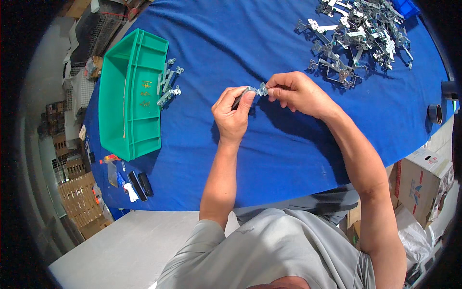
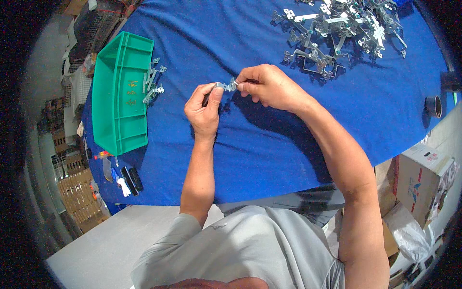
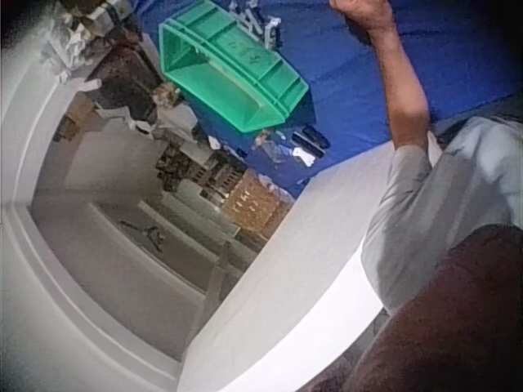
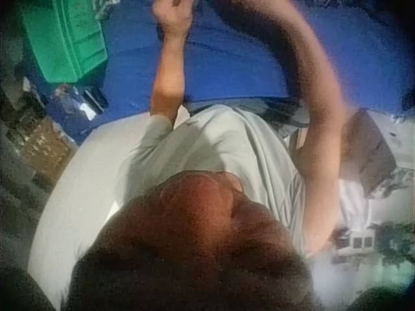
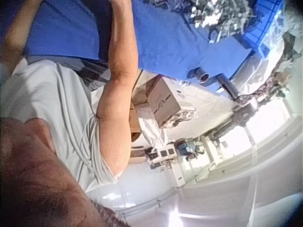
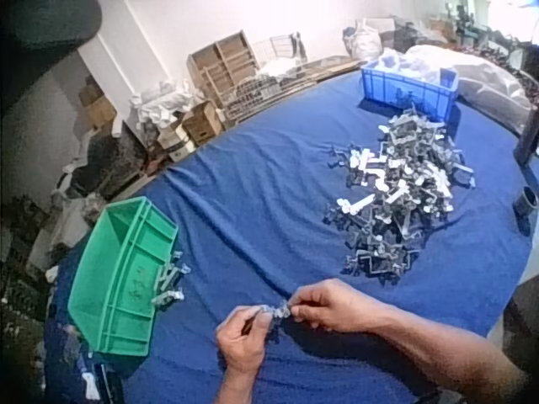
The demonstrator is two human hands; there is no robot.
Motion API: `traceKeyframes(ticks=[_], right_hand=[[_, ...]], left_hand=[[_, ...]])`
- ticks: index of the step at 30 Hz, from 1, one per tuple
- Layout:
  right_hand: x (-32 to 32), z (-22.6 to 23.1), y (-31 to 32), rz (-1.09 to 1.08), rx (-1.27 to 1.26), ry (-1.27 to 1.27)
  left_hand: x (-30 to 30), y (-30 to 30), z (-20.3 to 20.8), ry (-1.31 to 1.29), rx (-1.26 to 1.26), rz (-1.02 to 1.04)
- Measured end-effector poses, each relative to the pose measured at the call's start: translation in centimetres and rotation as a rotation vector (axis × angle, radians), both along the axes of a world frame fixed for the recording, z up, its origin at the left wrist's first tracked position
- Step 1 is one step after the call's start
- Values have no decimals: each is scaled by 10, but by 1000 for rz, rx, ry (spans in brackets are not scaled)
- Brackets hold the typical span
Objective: The person assembles small metal brackets or hinge components by hand at a workstation.
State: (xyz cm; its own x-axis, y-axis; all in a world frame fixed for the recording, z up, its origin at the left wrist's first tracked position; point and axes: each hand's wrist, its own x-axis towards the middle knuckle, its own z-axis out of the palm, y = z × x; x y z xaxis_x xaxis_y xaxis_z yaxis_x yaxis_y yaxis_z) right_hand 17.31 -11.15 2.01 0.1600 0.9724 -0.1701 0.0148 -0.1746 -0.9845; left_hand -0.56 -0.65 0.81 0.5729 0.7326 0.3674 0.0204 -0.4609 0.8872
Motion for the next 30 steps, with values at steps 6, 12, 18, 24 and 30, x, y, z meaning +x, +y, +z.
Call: traceKeyframes(ticks=[6, 12, 18, 24, 30], right_hand=[[-2, -4, 1, -1, 41, -31], [-1, -5, 1, -10, 28, -54], [-2, -2, 2, -92, 93, 220], [-2, -12, 4, -20, 146, 132], [2, -1, 0, -120, 43, 43]], left_hand=[[-1, 4, -3, 19, -23, -17], [1, 0, 4, 34, 26, -30], [1, -1, 2, 72, -4, -89], [1, 1, 3, 101, 58, -141], [0, 2, -1, 18, 34, 34]])
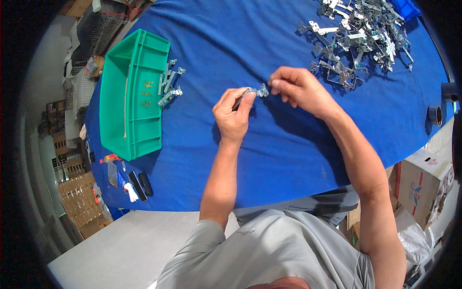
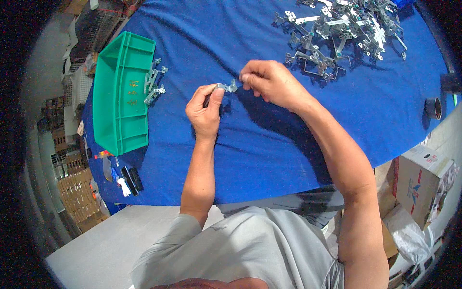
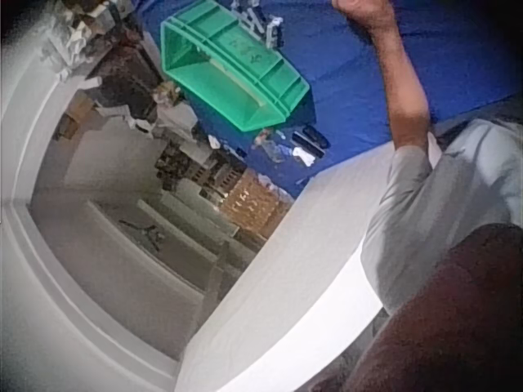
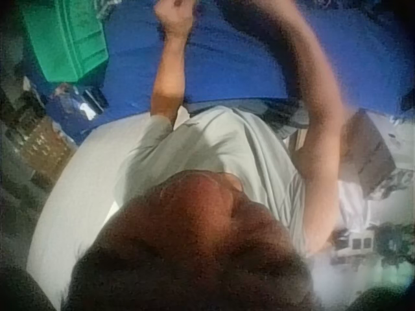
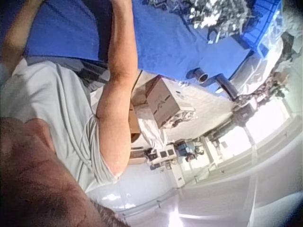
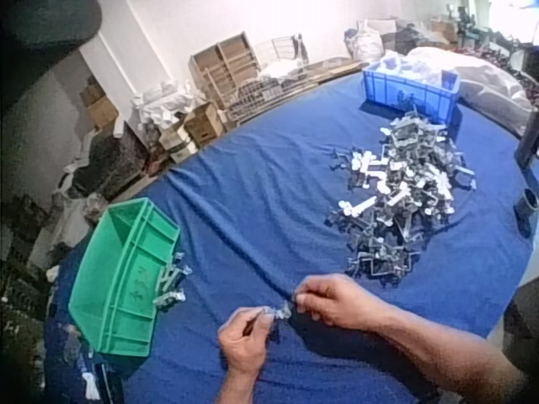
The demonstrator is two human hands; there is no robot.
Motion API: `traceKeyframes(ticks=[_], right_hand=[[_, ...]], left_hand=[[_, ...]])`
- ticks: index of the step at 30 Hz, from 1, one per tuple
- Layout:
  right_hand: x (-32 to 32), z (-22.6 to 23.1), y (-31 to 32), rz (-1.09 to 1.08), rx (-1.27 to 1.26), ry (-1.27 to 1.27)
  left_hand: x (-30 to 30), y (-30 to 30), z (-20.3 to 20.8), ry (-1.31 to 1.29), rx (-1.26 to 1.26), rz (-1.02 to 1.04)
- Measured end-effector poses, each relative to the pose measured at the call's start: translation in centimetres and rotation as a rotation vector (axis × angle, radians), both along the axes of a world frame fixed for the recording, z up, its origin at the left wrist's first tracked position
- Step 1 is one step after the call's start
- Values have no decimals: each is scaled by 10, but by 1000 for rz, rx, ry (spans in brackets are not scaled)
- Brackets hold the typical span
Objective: The person assembles small metal brackets or hinge components by hand at a workstation.
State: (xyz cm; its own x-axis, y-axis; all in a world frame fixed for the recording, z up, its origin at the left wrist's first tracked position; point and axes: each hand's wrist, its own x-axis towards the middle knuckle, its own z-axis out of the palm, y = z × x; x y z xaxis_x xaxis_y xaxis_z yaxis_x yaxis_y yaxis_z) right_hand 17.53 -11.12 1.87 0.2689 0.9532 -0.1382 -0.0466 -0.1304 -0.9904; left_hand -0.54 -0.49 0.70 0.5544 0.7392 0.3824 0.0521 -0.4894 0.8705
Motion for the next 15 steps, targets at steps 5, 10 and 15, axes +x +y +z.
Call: traceKeyframes(ticks=[5, 10, 15], right_hand=[[-4, 3, -1, 82, -57, -58], [-4, -1, 0, 110, -27, -106], [-3, -3, 0, 85, -11, -116]], left_hand=[[0, -1, 0, -20, -67, -15], [-3, 3, -7, 1, -92, -29], [-1, 2, -5, -2, -75, -68]])
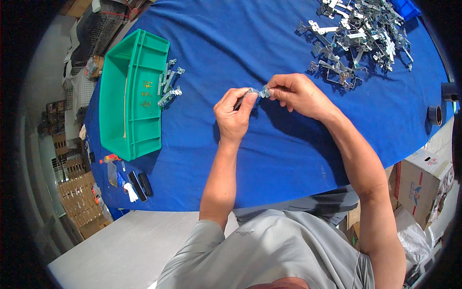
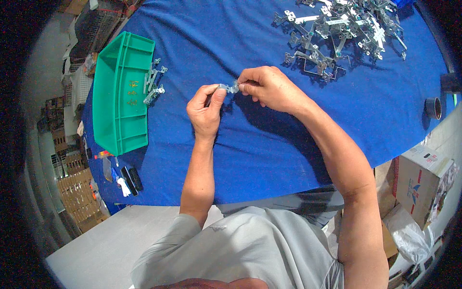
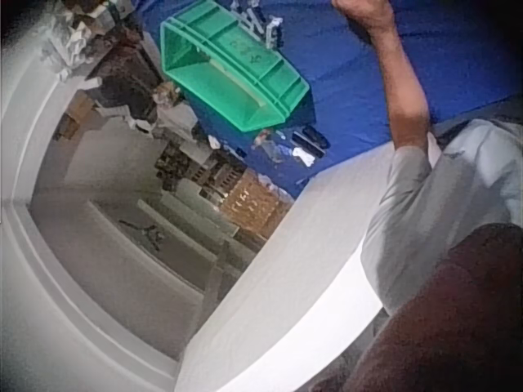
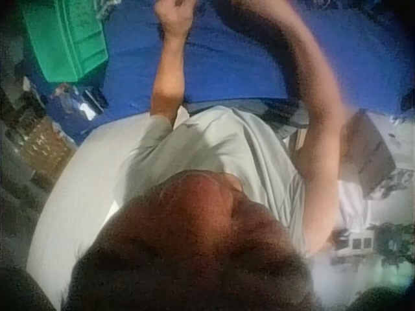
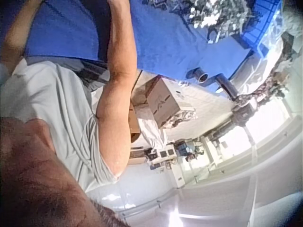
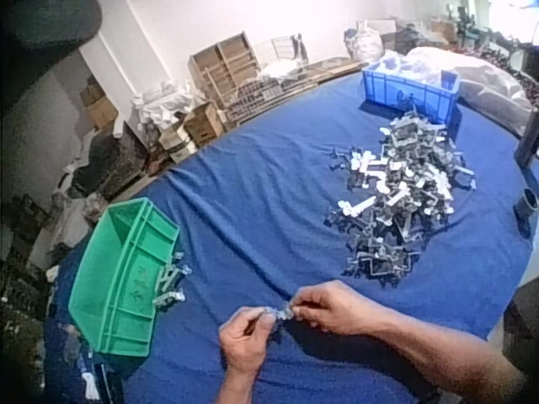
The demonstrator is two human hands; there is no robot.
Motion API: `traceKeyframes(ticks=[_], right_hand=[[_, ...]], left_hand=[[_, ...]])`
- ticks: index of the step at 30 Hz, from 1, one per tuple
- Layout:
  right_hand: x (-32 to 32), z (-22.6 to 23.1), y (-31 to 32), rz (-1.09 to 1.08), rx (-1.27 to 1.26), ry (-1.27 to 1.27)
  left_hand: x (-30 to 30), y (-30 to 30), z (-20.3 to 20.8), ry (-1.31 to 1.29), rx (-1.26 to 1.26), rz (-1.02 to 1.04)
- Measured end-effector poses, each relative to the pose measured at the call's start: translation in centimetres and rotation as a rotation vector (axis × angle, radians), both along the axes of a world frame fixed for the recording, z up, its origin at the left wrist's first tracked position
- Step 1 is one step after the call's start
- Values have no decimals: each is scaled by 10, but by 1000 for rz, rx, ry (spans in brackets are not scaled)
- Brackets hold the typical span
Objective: The person assembles small metal brackets or hinge components by hand at a workstation.
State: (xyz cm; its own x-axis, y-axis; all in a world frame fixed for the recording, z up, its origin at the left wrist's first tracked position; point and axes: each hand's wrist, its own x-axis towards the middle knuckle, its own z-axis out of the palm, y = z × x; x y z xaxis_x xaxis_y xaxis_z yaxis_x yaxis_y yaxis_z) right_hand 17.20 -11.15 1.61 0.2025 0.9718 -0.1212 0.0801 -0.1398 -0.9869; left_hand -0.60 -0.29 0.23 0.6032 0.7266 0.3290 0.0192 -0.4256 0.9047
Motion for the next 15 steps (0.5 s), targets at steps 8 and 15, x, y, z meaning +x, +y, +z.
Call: traceKeyframes(ticks=[8, 15], right_hand=[[-1, 4, 0, -43, 21, 126], [0, -4, 2, 15, 72, 215]], left_hand=[[3, -4, 7, 70, 90, -42], [3, -3, 10, 119, 162, -96]])
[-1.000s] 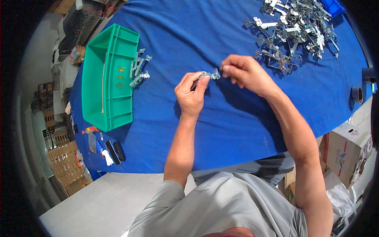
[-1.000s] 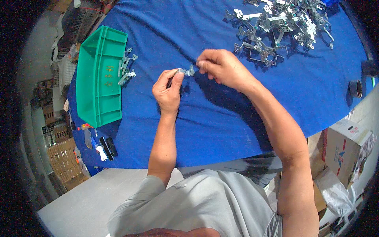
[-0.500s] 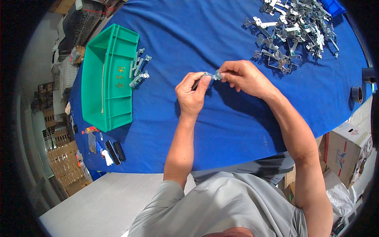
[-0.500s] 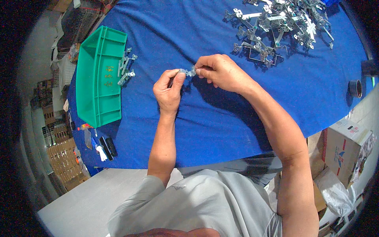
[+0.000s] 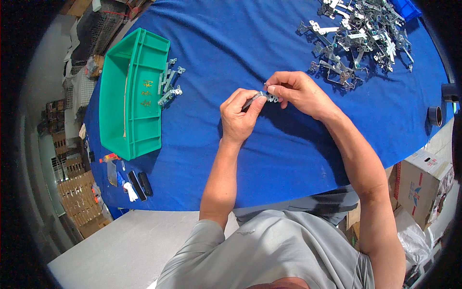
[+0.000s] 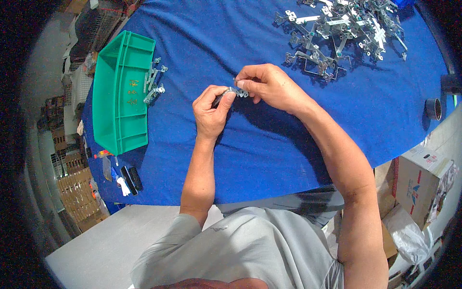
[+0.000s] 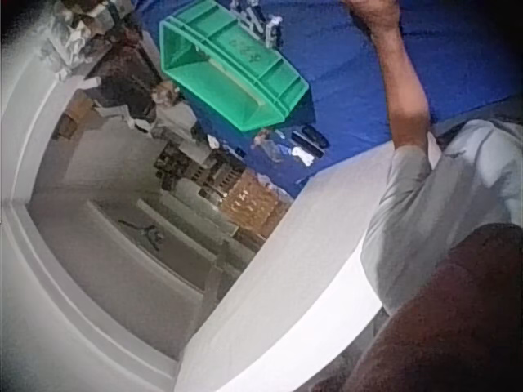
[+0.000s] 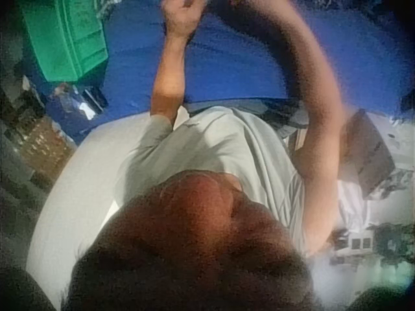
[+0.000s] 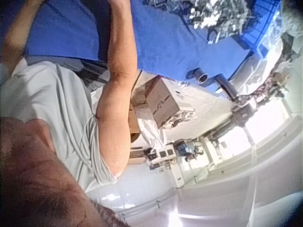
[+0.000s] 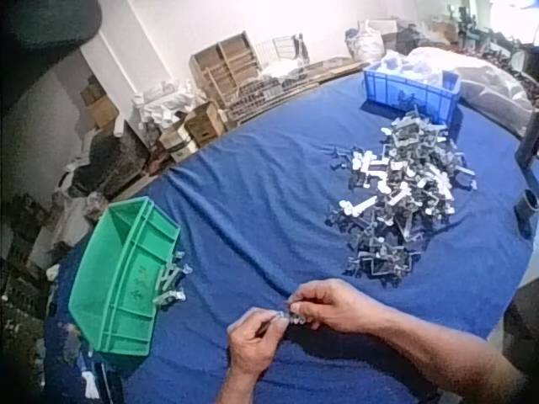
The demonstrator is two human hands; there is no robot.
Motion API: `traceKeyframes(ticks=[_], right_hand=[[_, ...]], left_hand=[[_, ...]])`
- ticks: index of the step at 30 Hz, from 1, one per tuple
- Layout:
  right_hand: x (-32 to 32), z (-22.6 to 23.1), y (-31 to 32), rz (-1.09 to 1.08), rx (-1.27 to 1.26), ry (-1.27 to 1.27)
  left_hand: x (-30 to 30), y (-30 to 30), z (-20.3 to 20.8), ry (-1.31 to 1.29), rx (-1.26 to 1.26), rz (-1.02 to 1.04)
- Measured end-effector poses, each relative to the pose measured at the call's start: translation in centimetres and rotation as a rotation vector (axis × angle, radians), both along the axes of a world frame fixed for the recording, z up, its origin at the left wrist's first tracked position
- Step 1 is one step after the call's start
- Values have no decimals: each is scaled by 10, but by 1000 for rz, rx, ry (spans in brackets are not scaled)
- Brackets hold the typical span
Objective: The person assembles small metal brackets or hinge components by hand at a workstation.
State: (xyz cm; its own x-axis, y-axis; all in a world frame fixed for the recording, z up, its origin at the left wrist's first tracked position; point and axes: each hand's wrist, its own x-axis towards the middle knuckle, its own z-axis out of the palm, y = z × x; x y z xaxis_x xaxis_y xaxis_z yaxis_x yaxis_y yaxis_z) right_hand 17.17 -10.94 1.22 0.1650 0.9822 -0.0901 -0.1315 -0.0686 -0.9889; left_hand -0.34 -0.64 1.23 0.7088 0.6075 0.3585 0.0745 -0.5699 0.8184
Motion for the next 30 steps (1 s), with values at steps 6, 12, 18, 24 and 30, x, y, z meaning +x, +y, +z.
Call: traceKeyframes(ticks=[6, 12, 18, 24, 30], right_hand=[[4, 8, -2, -151, -12, -51], [1, 13, -2, 18, -122, -177], [0, 6, -2, -9, -95, -171], [1, 5, -1, -9, -92, -183], [1, 7, -2, -8, -89, -177]], left_hand=[[1, -2, 0, -96, 5, 101], [-2, 2, -8, -130, -70, 136], [-4, 5, -11, -90, -114, 108], [-3, 2, -5, -104, -111, 83], [-3, 1, -1, -111, -85, 72]])
